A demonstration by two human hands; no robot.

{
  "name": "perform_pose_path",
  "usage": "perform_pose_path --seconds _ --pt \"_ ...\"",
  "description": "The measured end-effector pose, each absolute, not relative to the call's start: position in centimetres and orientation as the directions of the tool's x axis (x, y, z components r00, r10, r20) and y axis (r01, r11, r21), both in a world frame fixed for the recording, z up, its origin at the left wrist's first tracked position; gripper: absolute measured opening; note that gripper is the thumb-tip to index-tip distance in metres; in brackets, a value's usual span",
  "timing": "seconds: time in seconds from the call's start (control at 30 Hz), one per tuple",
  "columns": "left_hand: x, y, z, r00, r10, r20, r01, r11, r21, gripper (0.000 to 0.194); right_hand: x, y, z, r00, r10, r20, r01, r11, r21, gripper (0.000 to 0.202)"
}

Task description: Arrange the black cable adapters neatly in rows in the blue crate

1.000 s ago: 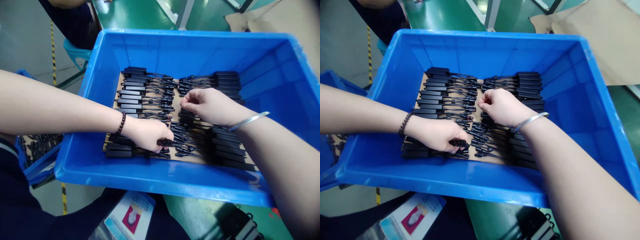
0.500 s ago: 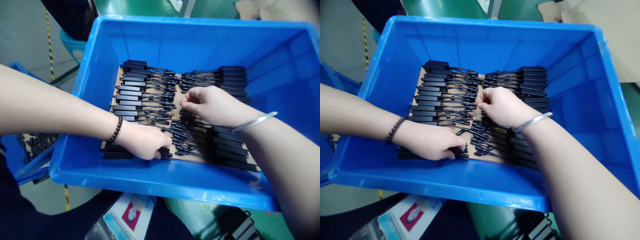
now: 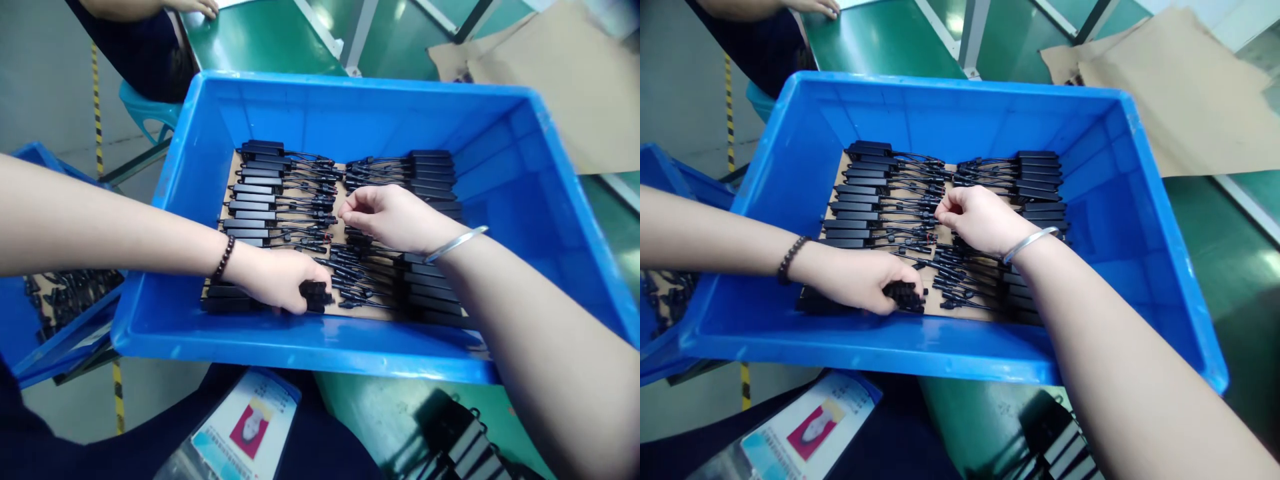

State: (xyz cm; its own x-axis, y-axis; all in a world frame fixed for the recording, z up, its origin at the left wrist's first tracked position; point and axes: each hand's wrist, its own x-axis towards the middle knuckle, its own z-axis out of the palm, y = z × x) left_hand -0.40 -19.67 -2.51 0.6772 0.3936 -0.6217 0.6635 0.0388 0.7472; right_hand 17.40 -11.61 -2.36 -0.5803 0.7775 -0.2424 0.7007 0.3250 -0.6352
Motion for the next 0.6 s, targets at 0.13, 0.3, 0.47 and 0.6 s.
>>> perform_pose_path --seconds 0.13,0.3,0.47,0.6 --pt "-1.0 -20.3 -3.1 0.581 0.513 -0.632 0.507 0.378 0.774 0.02 17.1 -12.4 -0.9 -0.551 0.801 -0.234 0.667 0.254 -0.7 0.012" --pt "-0.9 -20.3 -3.8 0.563 0.649 -0.512 0.206 0.49 0.847 0.032 17.1 -14.6 0.8 -0.538 0.796 -0.278 0.674 0.208 -0.709 0.011" --pt "-0.6 -20.2 -4.0 0.502 0.669 -0.548 0.239 0.501 0.832 0.02 18.0 -16.6 -0.6 -0.565 0.767 -0.303 0.643 0.18 -0.745 0.009" --pt "-0.3 -20.1 -4.5 0.488 0.7 -0.522 0.2 0.492 0.847 0.026 18.3 -17.1 -1.7 -0.572 0.736 -0.363 0.597 0.069 -0.8 0.013"
